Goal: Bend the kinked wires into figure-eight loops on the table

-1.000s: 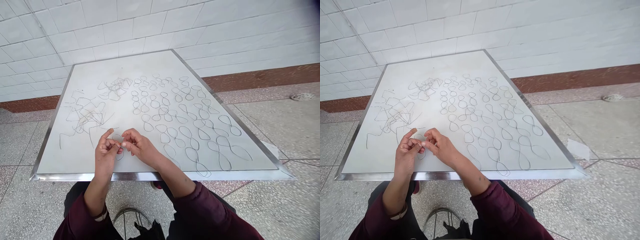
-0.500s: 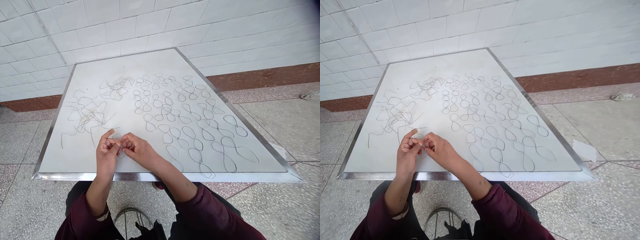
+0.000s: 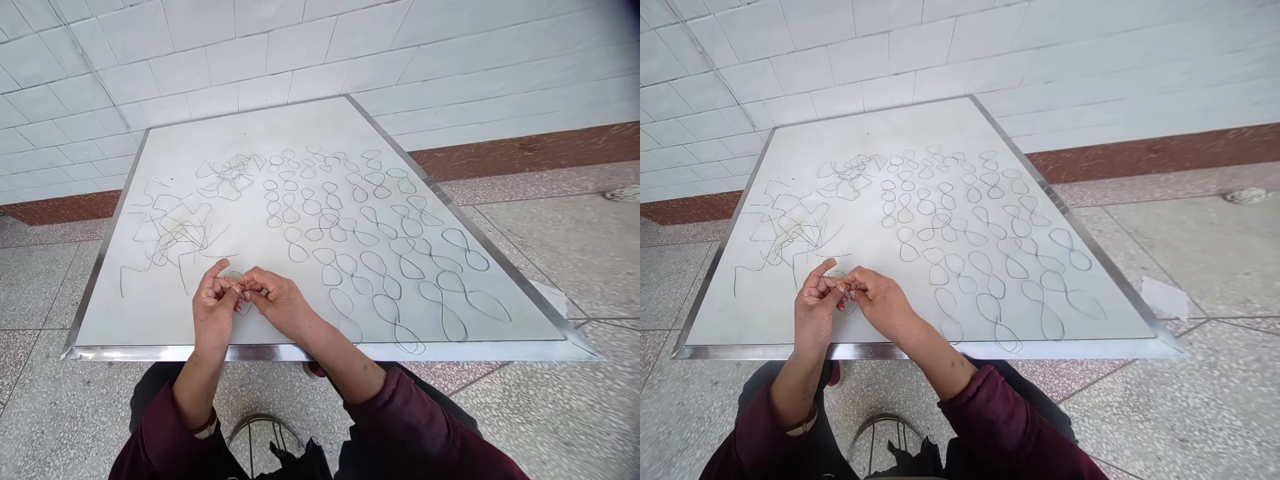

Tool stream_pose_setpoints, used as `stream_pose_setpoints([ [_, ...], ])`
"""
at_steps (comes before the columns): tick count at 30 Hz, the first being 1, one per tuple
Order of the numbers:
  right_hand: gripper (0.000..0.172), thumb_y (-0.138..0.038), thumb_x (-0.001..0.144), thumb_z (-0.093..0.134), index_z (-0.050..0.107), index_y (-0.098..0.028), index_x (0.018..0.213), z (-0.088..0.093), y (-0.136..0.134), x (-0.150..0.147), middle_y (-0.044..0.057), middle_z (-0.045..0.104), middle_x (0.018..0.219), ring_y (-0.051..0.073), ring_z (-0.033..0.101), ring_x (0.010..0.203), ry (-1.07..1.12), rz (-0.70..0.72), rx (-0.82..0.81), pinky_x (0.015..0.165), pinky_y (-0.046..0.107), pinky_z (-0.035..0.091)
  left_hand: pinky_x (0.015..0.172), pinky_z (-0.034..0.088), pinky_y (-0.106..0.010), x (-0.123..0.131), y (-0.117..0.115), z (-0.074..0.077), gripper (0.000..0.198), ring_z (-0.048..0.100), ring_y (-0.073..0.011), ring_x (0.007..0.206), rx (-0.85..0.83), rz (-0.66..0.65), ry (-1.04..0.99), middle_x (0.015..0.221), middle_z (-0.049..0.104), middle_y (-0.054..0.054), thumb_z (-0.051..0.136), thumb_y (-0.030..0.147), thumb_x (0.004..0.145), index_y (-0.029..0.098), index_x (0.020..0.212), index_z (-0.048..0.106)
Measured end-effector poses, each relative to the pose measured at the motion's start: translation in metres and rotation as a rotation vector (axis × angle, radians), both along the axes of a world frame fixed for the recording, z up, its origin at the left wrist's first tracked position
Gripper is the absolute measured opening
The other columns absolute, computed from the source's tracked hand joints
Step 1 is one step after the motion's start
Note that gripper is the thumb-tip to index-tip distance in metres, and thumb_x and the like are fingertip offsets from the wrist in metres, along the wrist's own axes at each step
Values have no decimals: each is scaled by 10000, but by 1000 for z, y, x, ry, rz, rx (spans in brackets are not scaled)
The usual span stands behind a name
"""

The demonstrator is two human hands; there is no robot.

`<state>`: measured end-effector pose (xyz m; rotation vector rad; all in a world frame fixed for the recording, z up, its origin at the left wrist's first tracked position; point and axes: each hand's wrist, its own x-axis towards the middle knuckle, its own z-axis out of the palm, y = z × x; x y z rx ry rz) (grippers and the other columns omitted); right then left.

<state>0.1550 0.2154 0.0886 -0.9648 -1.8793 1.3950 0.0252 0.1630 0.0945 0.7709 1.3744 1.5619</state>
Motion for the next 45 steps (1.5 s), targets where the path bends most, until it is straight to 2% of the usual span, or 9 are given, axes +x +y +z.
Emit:
stream_pose_setpoints([
  [4, 147, -134, 859, 529, 621, -242, 899, -2, 2, 0, -11, 706, 873, 153, 661, 827, 14, -5, -23, 781, 321, 515, 552, 455, -227, -2, 0, 0, 476, 543, -94, 564, -13, -14, 30, 697, 619, 40, 728, 254, 787, 190, 1238, 589],
  [11, 84, -230, 813, 620, 621, -221, 896, 4, 7, -1, -2, 715, 808, 144, 660, 731, 38, 8, -269, 609, 265, 513, 611, 524, -260, -6, 1, 2, 513, 606, -115, 617, -55, -28, 0, 737, 623, 32, 735, 286, 794, 188, 1264, 553],
  [20, 48, -241, 827, 613, 644, -217, 855, 5, 7, 1, -7, 727, 781, 132, 638, 701, 4, -60, -183, 615, 259, 477, 683, 574, -310, -8, 1, 8, 473, 684, -161, 724, -76, -97, -14, 785, 649, 2, 724, 325, 816, 189, 1243, 575],
  [27, 37, -199, 822, 618, 642, -224, 835, 9, 9, 2, -25, 716, 778, 121, 629, 681, -38, -73, -105, 633, 252, 477, 746, 579, -333, -11, 1, 9, 460, 682, -154, 735, -90, -75, -13, 770, 665, 2, 731, 334, 809, 180, 1224, 607],
  [32, 21, -208, 844, 642, 639, -229, 842, 7, 11, 2, -17, 701, 802, 130, 631, 716, -20, -94, 52, 646, 257, 504, 679, 553, -273, -14, 1, 7, 447, 666, -164, 805, -95, -54, 0, 790, 702, -23, 758, 317, 780, 189, 1191, 636],
  [37, 110, -302, 943, 600, 675, -222, 933, 6, 11, 7, 46, 659, 933, 152, 618, 804, 45, -40, 402, 638, 267, 536, 624, 545, -257, -16, 2, 7, 453, 637, -130, 697, -79, -27, -176, 724, 653, 16, 801, 291, 736, 173, 1145, 647],
  [41, 413, -465, 843, 725, 643, -207, 1155, 6, 11, 11, 113, 626, 1122, 229, 593, 989, 11, 80, 748, 800, 371, 572, 671, 546, -244, -16, 2, 8, 424, 642, -112, 716, -49, 24, -251, 733, 655, 23, 808, 263, 738, 175, 1123, 658],
  [43, 413, -409, 863, 721, 617, -195, 1201, 5, 11, 10, 113, 636, 1121, 232, 581, 995, -38, 130, 850, 868, 405, 557, 689, 545, -241, -16, 2, 7, 416, 648, -110, 730, -45, 33, -266, 736, 660, 22, 811, 260, 740, 176, 1119, 663],
  [45, 319, -314, 917, 671, 605, -182, 1199, 3, 11, 8, 107, 652, 1096, 218, 581, 971, -48, 118, 908, 868, 396, 555, 684, 541, -239, -15, 2, 7, 412, 650, -109, 719, -41, 35, -278, 722, 658, 24, 818, 263, 734, 174, 1107, 669],
])
